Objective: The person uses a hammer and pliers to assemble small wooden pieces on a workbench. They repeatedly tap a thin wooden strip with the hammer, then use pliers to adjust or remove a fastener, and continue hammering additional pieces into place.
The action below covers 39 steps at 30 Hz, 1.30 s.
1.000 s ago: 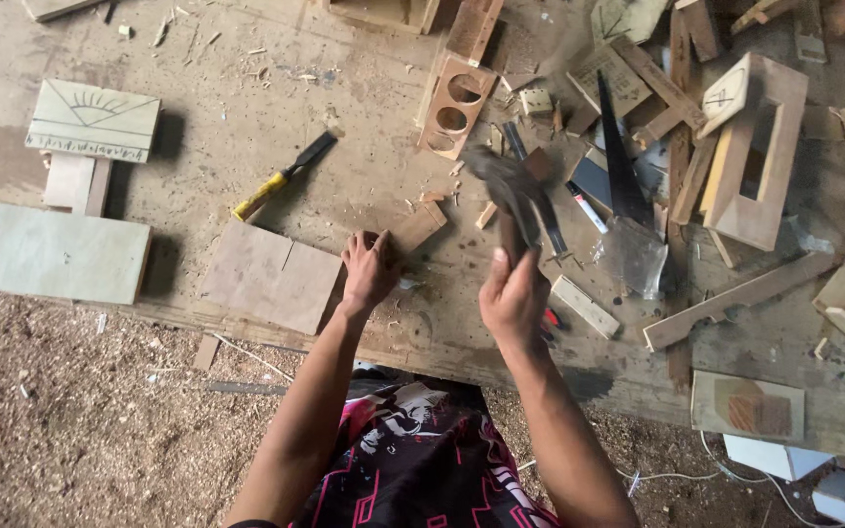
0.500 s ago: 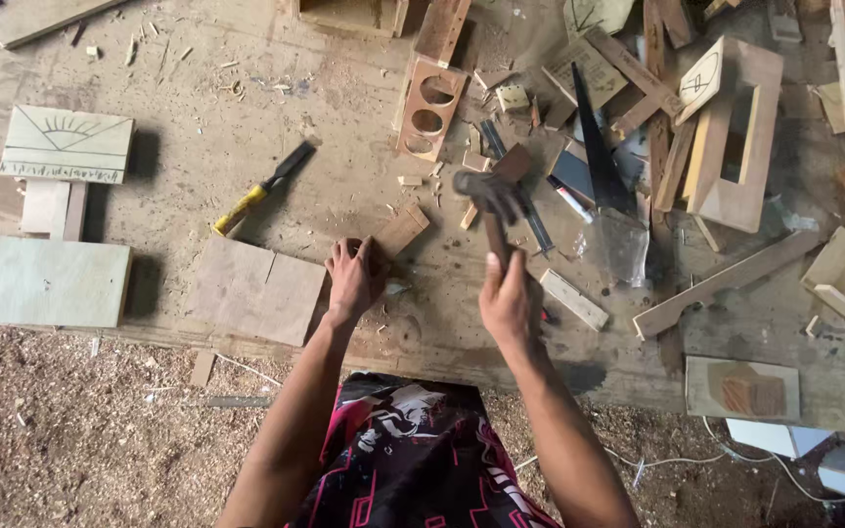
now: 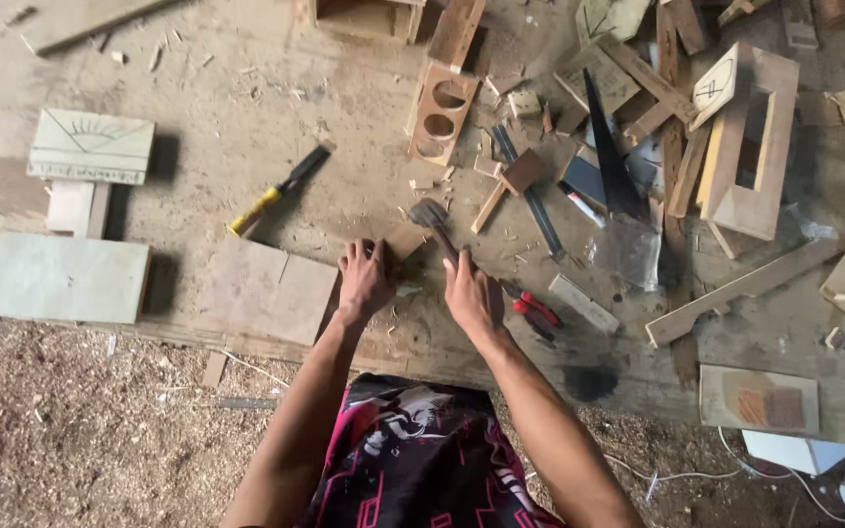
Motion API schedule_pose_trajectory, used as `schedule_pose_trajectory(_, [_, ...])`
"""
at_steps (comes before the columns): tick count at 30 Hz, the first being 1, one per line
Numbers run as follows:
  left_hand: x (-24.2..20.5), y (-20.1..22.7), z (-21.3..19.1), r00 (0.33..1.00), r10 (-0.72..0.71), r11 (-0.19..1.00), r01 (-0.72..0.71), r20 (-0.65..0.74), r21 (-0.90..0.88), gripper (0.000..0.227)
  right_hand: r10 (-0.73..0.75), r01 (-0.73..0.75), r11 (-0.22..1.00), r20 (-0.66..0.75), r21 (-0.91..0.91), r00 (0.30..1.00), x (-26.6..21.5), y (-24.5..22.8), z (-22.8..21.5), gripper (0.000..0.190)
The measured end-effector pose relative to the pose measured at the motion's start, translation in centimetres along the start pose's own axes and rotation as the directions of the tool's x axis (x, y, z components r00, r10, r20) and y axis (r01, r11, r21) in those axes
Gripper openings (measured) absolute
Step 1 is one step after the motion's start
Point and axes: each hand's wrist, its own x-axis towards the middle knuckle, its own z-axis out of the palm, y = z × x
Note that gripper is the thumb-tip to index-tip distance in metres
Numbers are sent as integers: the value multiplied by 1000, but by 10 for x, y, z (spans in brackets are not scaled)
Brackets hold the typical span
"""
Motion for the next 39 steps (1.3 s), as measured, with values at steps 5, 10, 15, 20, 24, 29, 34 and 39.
schedule_pose_trajectory(5, [-2, -7, 9, 999, -52, 991, 51, -2, -123, 37, 136, -138, 990, 61, 29, 989, 1, 11, -26, 34])
schedule_pose_trajectory(10, [-10, -25, 23, 982, -123, 711, 188, 143, -678, 44, 229, -236, 971, 140, 30, 963, -14, 43, -27, 37])
schedule_pose_trajectory(15, [-18, -36, 45, 871, -114, 200, 491, 477, -848, 54, 250, -253, 968, 171, -6, 953, -47, 72, 1, 51])
schedule_pose_trajectory(20, [-17, -20, 36, 894, -75, 258, 446, 443, -857, 53, 317, -324, 946, 240, -14, 917, -65, 87, 17, 55])
schedule_pose_trajectory(24, [-19, 5, 8, 962, -129, 749, 255, 242, -612, 48, 318, -333, 943, 223, 29, 922, -61, 92, 21, 57])
schedule_pose_trajectory(29, [-24, 27, -10, 998, -13, 987, 2, -69, -158, 51, 361, -394, 915, 251, 92, 898, -61, 105, 27, 60])
schedule_pose_trajectory(34, [-19, 27, -2, 998, -58, 998, 57, -40, -20, 65, 360, -381, 924, 278, 24, 891, -59, 117, 33, 58])
schedule_pose_trajectory(39, [-18, 24, 13, 998, -63, 997, 62, -25, -47, 69, 316, -327, 945, 265, -5, 911, -55, 109, 10, 54])
